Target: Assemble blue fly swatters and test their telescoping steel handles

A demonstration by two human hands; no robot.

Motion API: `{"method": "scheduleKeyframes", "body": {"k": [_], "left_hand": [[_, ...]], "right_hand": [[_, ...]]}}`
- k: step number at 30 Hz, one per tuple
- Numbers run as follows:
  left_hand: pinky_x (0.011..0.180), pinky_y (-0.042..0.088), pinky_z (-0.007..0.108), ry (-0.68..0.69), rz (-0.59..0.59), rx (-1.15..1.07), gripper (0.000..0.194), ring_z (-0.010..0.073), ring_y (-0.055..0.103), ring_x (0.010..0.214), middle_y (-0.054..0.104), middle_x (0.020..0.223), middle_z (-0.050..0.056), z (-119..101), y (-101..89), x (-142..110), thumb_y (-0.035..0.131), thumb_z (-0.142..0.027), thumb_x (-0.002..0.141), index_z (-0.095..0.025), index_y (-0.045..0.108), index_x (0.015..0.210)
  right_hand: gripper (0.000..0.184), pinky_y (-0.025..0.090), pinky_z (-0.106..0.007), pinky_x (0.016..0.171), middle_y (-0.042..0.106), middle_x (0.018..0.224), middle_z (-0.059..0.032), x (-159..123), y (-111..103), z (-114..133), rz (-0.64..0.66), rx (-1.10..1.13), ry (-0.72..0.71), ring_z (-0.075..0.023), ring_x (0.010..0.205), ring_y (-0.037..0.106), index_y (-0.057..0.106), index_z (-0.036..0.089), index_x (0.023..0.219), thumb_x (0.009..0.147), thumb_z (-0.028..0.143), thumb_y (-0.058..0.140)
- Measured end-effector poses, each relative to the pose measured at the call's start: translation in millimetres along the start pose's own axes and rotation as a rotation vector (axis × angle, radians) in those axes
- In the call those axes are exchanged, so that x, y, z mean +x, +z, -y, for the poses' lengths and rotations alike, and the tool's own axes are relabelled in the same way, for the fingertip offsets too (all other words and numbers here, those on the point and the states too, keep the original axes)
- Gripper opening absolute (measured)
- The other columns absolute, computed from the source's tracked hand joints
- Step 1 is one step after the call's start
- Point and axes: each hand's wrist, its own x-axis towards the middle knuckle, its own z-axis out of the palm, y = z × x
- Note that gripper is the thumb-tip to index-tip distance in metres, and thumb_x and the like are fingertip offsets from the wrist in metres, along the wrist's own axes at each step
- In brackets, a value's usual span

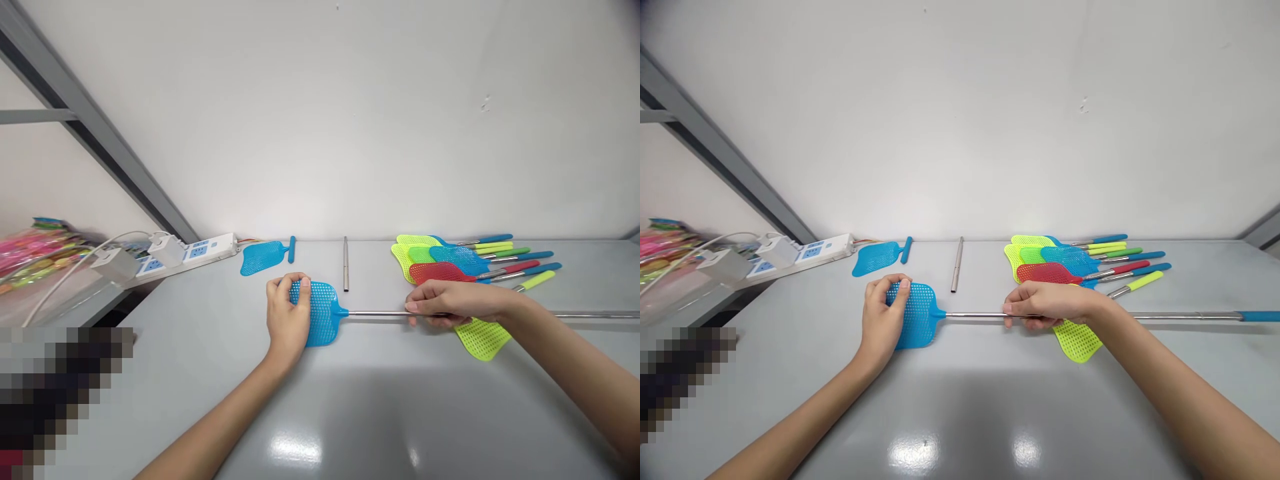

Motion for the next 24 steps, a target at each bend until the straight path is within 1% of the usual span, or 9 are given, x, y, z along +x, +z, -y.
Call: {"method": "scheduleKeyframes", "body": {"k": [2, 4, 7, 13, 16, 20, 24], "left_hand": [[0.087, 0.037, 0.032, -0.006, 0.003, -0.029, 0.018, 0.018, 0.05, 0.093, 0.049, 0.093, 0.002, -0.1, 0.0, -0.1, 0.046, -0.036, 0.08, -0.023, 0.058, 0.084], [0.088, 0.036, 0.032, -0.014, -0.002, -0.044, 0.018, 0.0178, 0.05, 0.094, 0.049, 0.093, 0.002, -1.2, -0.2, -1.2, 0.047, -0.036, 0.08, -0.023, 0.058, 0.084], [0.088, 0.037, 0.032, -0.033, -0.013, -0.04, 0.017, 0.0178, 0.05, 0.092, 0.049, 0.093, 0.002, -4.4, -0.6, -5.6, 0.047, -0.036, 0.08, -0.023, 0.059, 0.083], [0.08, 0.04, 0.032, -0.117, -0.042, 0.047, 0.016, 0.0174, 0.051, 0.086, 0.045, 0.093, 0.002, -11.0, -0.1, -20.7, 0.045, -0.033, 0.081, -0.024, 0.058, 0.084], [0.078, 0.041, 0.031, -0.128, -0.04, 0.081, 0.017, 0.0169, 0.051, 0.084, 0.044, 0.094, 0.002, -12.7, 0.5, -25.3, 0.043, -0.035, 0.082, -0.025, 0.057, 0.085], [0.078, 0.041, 0.032, -0.137, -0.037, 0.086, 0.018, 0.0167, 0.051, 0.083, 0.043, 0.095, 0.002, -14.4, 0.1, -26.6, 0.042, -0.035, 0.082, -0.025, 0.057, 0.085], [0.08, 0.04, 0.033, -0.156, 0.005, 0.041, 0.017, 0.0173, 0.051, 0.085, 0.044, 0.094, 0.003, -12.9, -0.9, -21.9, 0.044, -0.034, 0.081, -0.024, 0.058, 0.085]], "right_hand": [[0.032, 0.019, -0.017, 0.035, 0.04, 0.049, 0.0056, -0.2, -0.2, -0.9, -0.029, -0.041, -0.024, -0.0044, 0.04, 0.029, 0.056, 0.014, 0.078, 0.078, 0.045, 0.051], [0.033, 0.022, -0.017, 0.034, 0.044, 0.052, 0.0041, 0.8, 0.8, -2.1, -0.065, -0.072, -0.037, -0.004, 0.038, 0.032, 0.057, 0.013, 0.074, 0.076, 0.046, 0.054], [0.035, 0.024, -0.017, 0.034, 0.044, 0.049, 0.0038, 3.4, 2.9, -3.7, -0.084, -0.085, -0.045, -0.0042, 0.035, 0.034, 0.058, 0.012, 0.069, 0.075, 0.047, 0.055], [0.033, 0.016, -0.016, 0.032, 0.037, 0.042, 0.0067, 5.4, 2.9, -3.0, -0.072, -0.096, -0.04, -0.0036, 0.035, 0.028, 0.062, 0.011, 0.067, 0.073, 0.043, 0.057], [0.032, 0.015, -0.016, 0.032, 0.036, 0.041, 0.0072, 5.9, 2.6, -3.5, -0.046, -0.077, -0.038, -0.0034, 0.035, 0.027, 0.062, 0.01, 0.068, 0.074, 0.041, 0.057], [0.031, 0.014, -0.017, 0.032, 0.037, 0.041, 0.0076, 7.7, 3.3, -5.0, -0.027, -0.052, -0.031, -0.0034, 0.034, 0.026, 0.061, 0.011, 0.068, 0.073, 0.041, 0.058], [0.031, 0.016, -0.017, 0.032, 0.037, 0.042, 0.0076, 9.4, 4.4, -5.8, -0.028, -0.035, -0.021, -0.0039, 0.035, 0.028, 0.059, 0.012, 0.068, 0.072, 0.043, 0.059]]}}
